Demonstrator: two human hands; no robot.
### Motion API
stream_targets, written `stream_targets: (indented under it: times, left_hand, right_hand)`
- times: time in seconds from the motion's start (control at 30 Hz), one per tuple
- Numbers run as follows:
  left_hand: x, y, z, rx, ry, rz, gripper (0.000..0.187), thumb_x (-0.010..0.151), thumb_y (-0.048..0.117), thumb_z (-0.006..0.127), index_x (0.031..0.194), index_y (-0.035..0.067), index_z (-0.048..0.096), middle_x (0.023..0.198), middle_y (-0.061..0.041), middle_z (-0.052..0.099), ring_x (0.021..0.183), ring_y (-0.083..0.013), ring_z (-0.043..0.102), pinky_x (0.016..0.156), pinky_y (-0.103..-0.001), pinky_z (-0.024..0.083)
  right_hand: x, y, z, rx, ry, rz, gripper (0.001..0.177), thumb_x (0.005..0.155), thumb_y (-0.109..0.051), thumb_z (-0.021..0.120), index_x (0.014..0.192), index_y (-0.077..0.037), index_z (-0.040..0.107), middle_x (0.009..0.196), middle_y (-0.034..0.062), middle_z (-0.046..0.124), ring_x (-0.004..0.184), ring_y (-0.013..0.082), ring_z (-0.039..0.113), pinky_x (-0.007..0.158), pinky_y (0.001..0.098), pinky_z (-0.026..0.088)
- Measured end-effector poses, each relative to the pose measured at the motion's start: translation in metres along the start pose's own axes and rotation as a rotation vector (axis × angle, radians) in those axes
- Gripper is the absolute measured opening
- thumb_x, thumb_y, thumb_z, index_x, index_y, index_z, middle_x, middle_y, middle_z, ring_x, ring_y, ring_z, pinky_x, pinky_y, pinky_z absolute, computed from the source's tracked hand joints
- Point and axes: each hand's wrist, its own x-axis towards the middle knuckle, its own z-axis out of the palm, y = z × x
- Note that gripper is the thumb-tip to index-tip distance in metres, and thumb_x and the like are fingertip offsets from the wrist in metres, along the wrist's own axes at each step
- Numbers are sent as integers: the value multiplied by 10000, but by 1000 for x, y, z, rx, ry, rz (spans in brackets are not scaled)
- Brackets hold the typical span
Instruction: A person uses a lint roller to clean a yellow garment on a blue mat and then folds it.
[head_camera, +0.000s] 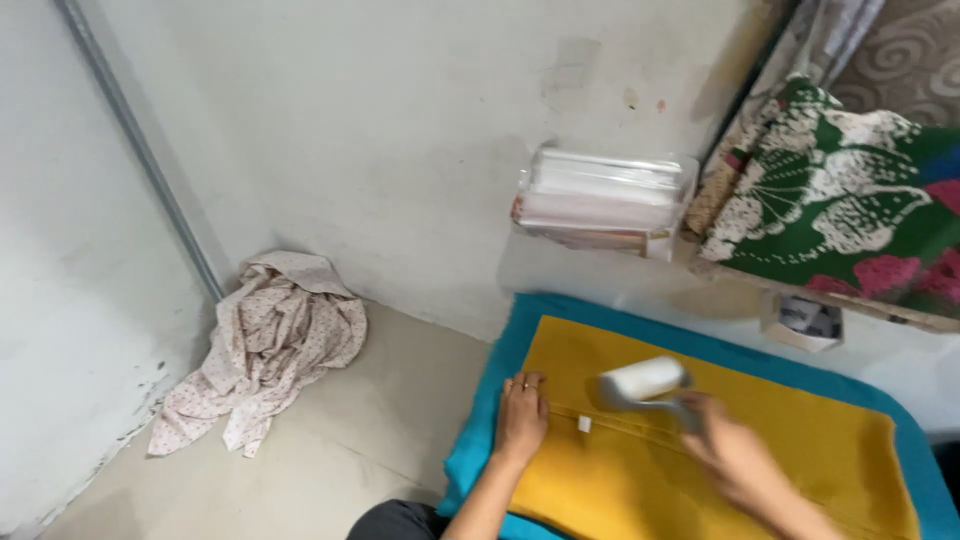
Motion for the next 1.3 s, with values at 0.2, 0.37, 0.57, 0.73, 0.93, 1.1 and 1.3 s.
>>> stream_targets:
  times: [0.2,0.37,0.57,0.73,0.93,1.1,1.3]
  left_hand:
    - [6,3,-5,-74,-58,-119,486,854,-19,681,1312,27,526,1245,-189,609,1101,-373,592,954,-465,503]
    - [5,10,-12,-126,-63,-145,593,854,-51,647,1404,-23,429,1327,-223,564,1172,-392,558,1022,-460,462]
    - [3,6,-9,-91,-26,-115,681,775,-91,685,1407,-31,439,1313,-225,589,1169,-396,562,1026,-458,460]
    - [3,-4,2,-89,11,-53,545,850,-38,591,1381,-50,469,1289,-233,594,1105,-407,573,991,-468,465]
    - [11,29,-52,-47,-271,-154,461,980,-44,526,1423,-33,402,1251,-235,554,1092,-330,599,909,-416,539]
    - [10,21,-37,43,-259,-101,541,879,-59,638,1378,55,462,1259,-157,532,1083,-306,579,895,-408,536]
    - [13,53,-72,-246,-225,-214,352,987,-72,522,1334,-15,501,1279,-231,507,1013,-332,585,858,-434,536]
  right_hand:
    - [87,-118,76,-283,120,-452,738,873,-19,589,1520,106,258,1091,311,634,699,355,749,590,384,678]
    - [92,-157,64,-114,108,-170,521,1003,-90,423,1503,43,367,1148,311,635,855,457,751,748,482,654]
    - [-2,-142,61,-385,74,-236,668,822,11,485,1456,145,320,859,259,656,593,390,740,573,483,637]
    - [97,-119,131,-195,277,-228,483,987,-129,392,1415,93,420,1078,273,658,828,403,724,718,465,619]
    - [89,-144,94,-311,206,-179,487,944,-6,424,1404,136,501,928,265,719,830,365,782,605,453,649]
    - [-13,-158,56,-467,133,-202,488,914,-37,412,1372,80,530,805,145,683,695,293,779,515,400,630]
    - [102,-116,86,-362,183,-241,373,942,-43,451,1233,61,661,842,186,717,764,322,771,557,443,639]
